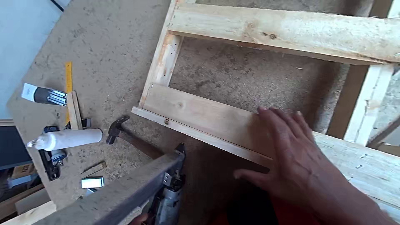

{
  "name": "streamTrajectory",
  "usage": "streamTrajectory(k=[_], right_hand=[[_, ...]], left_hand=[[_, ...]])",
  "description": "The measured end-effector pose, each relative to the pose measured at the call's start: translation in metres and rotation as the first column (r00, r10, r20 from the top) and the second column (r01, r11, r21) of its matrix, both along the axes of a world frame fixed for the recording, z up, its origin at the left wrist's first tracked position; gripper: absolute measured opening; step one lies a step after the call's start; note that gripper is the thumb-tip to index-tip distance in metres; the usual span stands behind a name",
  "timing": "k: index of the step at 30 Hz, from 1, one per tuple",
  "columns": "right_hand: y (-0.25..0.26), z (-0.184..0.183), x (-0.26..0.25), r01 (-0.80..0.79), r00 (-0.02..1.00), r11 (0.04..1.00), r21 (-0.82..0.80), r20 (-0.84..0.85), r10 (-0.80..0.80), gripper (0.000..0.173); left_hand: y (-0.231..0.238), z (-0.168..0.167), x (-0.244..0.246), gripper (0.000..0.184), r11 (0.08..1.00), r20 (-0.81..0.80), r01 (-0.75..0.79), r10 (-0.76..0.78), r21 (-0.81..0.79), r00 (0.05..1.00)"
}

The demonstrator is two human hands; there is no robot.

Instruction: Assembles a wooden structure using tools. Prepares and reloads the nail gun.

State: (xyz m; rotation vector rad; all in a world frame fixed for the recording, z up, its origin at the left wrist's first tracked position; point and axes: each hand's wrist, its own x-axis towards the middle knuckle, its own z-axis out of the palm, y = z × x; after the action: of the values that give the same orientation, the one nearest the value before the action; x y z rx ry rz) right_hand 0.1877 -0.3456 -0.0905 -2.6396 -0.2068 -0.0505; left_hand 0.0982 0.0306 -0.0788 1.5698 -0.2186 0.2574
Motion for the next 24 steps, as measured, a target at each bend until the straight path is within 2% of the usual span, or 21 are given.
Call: streamTrajectory(k=[5,8,20,24], right_hand=[[0.018,-0.013,0.013,0.008,1.000,0.999,-0.036,0.027,-0.007,0.115],[0.017,-0.016,0.013,0.012,0.998,0.999,-0.030,0.055,-0.010,0.112],[0.014,-0.013,0.013,0.004,0.999,0.998,-0.066,0.046,-0.001,0.113],[0.016,-0.014,0.013,0.007,0.998,0.998,-0.069,0.056,-0.004,0.112]], left_hand=[[0.028,0.000,0.046,0.022,0.997,0.070,-0.048,0.044,0.054,0.997],[0.038,-0.006,0.062,0.023,0.998,0.060,-0.013,0.009,0.054,0.998],[0.042,-0.015,0.069,0.026,1.000,0.025,0.029,-0.029,-0.010,0.999],[0.039,-0.015,0.065,0.022,0.999,0.053,0.022,-0.024,0.038,0.998]])
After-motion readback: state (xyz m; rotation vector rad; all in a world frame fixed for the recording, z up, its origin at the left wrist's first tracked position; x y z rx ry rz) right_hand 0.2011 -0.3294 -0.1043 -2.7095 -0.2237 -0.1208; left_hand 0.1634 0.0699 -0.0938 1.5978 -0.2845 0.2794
